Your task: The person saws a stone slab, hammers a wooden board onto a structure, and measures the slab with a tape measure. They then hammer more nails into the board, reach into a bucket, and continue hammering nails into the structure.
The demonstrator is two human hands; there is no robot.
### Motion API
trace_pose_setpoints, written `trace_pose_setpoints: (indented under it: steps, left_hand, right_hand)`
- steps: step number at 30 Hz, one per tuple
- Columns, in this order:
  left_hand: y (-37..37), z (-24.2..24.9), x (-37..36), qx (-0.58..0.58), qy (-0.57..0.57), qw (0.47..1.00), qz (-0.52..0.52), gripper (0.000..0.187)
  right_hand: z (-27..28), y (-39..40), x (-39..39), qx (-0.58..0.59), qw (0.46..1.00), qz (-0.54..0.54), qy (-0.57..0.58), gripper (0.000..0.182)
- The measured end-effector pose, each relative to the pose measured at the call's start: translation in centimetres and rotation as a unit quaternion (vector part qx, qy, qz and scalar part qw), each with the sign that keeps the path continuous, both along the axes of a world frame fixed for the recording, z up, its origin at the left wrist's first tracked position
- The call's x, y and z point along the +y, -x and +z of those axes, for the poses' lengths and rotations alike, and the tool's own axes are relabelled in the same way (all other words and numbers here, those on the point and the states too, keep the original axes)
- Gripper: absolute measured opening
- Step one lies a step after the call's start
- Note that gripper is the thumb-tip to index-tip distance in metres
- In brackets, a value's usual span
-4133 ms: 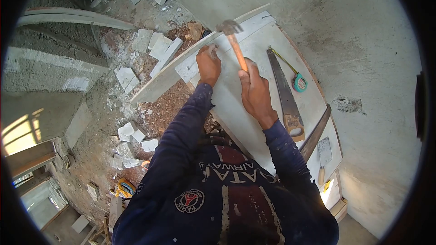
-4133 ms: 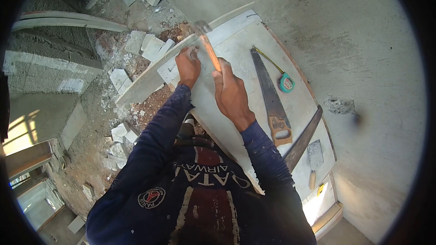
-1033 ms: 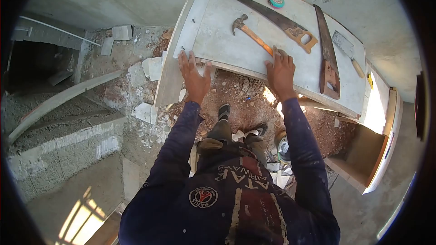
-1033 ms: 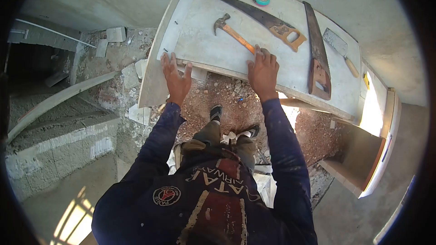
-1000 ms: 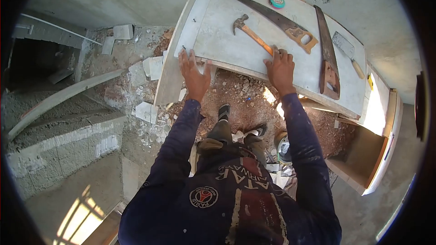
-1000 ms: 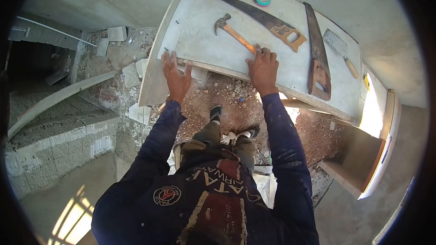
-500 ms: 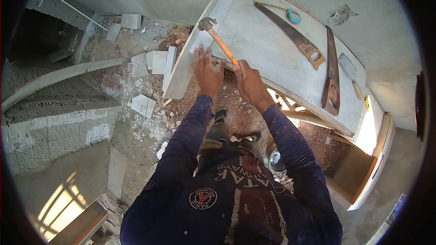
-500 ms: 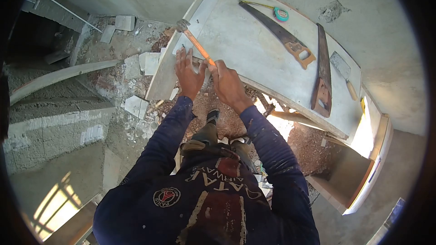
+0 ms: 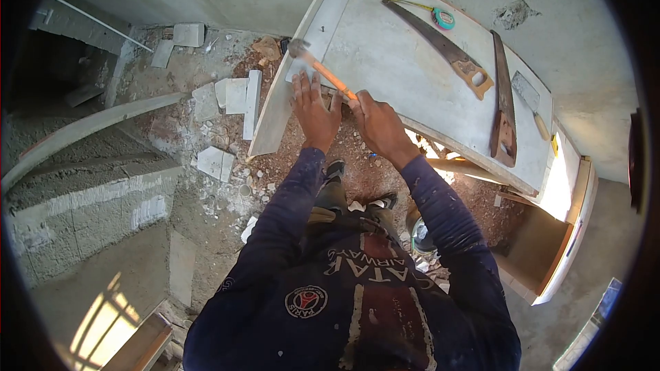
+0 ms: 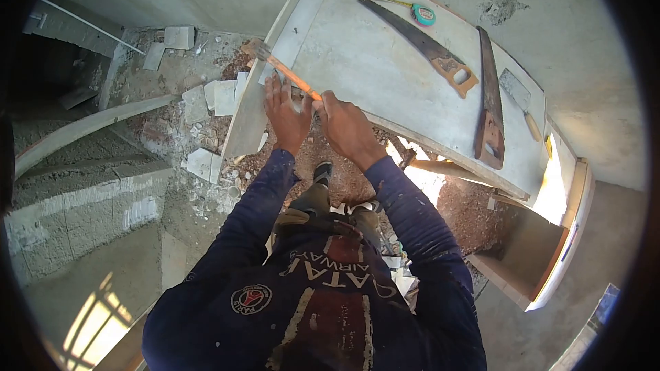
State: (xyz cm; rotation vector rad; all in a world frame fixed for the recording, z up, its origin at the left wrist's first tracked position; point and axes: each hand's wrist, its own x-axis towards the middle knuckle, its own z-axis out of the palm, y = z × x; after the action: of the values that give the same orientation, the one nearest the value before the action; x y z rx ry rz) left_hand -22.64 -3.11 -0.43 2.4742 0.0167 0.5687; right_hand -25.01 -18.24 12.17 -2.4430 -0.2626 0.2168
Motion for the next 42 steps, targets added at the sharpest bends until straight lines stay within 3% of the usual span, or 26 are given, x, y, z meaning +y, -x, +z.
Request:
trace_pose_setpoints:
  steps: [4,7,12,14,16,19,21,22,23,24,25,27,28,29,31,33,34,36,40,42]
  left_hand:
    - [0.1,0.5,-0.2,0.025,0.008,1.0,0.004,0.073]
    - [0.3,1.1,-0.5,-0.001,-0.005,1.0,0.021,0.069]
    - [0.2,1.6,-0.3,0.001,-0.021,1.0,0.011,0.07]
    - [0.2,1.0,0.3,-0.011,-0.028,1.0,-0.009,0.07]
    - [-0.2,0.6,1.0,-0.014,-0.033,0.999,-0.028,0.074]
    - [2.2,1.0,1.1,-0.071,-0.039,0.996,-0.033,0.066]
    - [5.5,-0.5,1.3,-0.075,-0.004,0.996,-0.053,0.052]
    - [7.1,-1.6,2.3,-0.021,-0.102,0.99,-0.099,0.04]
    - [9.0,-1.8,2.1,0.089,0.005,0.986,-0.139,0.027]
    - [10.5,-4.0,2.8,0.135,0.028,0.965,-0.224,0.018]
    - [12.8,-3.8,1.9,0.219,0.004,0.945,-0.243,0.021]
    - [16.1,-7.6,3.4,0.334,-0.074,0.886,-0.313,0.019]
    - [17.2,-9.7,4.3,0.315,-0.118,0.866,-0.369,0.018]
    - [18.3,-8.6,2.9,0.414,-0.126,0.827,-0.358,0.019]
    - [18.3,-7.2,0.1,0.498,-0.195,0.753,-0.383,0.022]
    - [17.7,-4.6,-3.7,0.512,-0.236,0.705,-0.43,0.026]
    - [17.0,-5.9,-3.9,0.54,-0.248,0.69,-0.413,0.027]
    - [17.6,-4.9,-7.5,0.556,-0.291,0.679,-0.38,0.028]
    - [22.1,-7.4,-11.6,0.548,-0.363,0.656,-0.372,0.03]
    - [23.6,-8.7,-10.5,0.587,-0.409,0.594,-0.369,0.032]
  right_hand:
    - [-1.2,-0.2,-0.9,0.013,0.999,-0.003,0.036,0.032]
    - [-1.8,0.7,-2.0,0.024,0.997,-0.069,0.026,0.034]
    - [-3.6,0.3,-6.7,-0.096,0.969,-0.19,0.124,0.036]
    - [-4.4,-0.2,-8.2,-0.075,0.963,-0.224,0.131,0.032]
    - [-5.7,0.1,-10.1,-0.214,0.946,-0.191,0.15,0.028]
    - [-5.0,3.0,-10.6,-0.31,0.912,-0.248,0.099,0.027]
    - [-5.7,7.1,-10.4,-0.322,0.913,-0.25,-0.013,0.02]
    - [-6.6,9.8,-10.2,-0.245,0.929,-0.266,-0.077,0.021]
    - [-7.7,13.1,-10.5,-0.172,0.93,-0.291,-0.143,0.022]
    - [-9.2,16.6,-10.9,-0.091,0.93,-0.324,-0.15,0.025]
    - [-11.3,20.0,-11.2,-0.014,0.921,-0.349,-0.173,0.028]
    - [-19.6,27.1,-12.4,0.024,0.923,-0.364,-0.124,0.035]
    - [-26.6,30.4,-12.3,0.043,0.889,-0.44,-0.119,0.037]
    - [-31.7,33.3,-12.4,0.064,0.85,-0.51,-0.119,0.038]
    - [-32.7,38.7,-17.4,0.161,0.769,-0.588,-0.193,0.03]
    - [-34.2,41.7,-20.6,0.186,0.607,-0.739,-0.224,0.026]
    - [-37.5,43.7,-23.3,0.185,0.594,-0.748,-0.231,0.026]
    - [-44.4,46.7,-25.4,0.053,0.55,-0.819,-0.153,0.026]
    - [-58.0,50.8,-32.8,0.061,0.443,-0.888,-0.107,0.036]
    - [-63.9,52.6,-36.3,0.086,0.394,-0.903,-0.15,0.029]
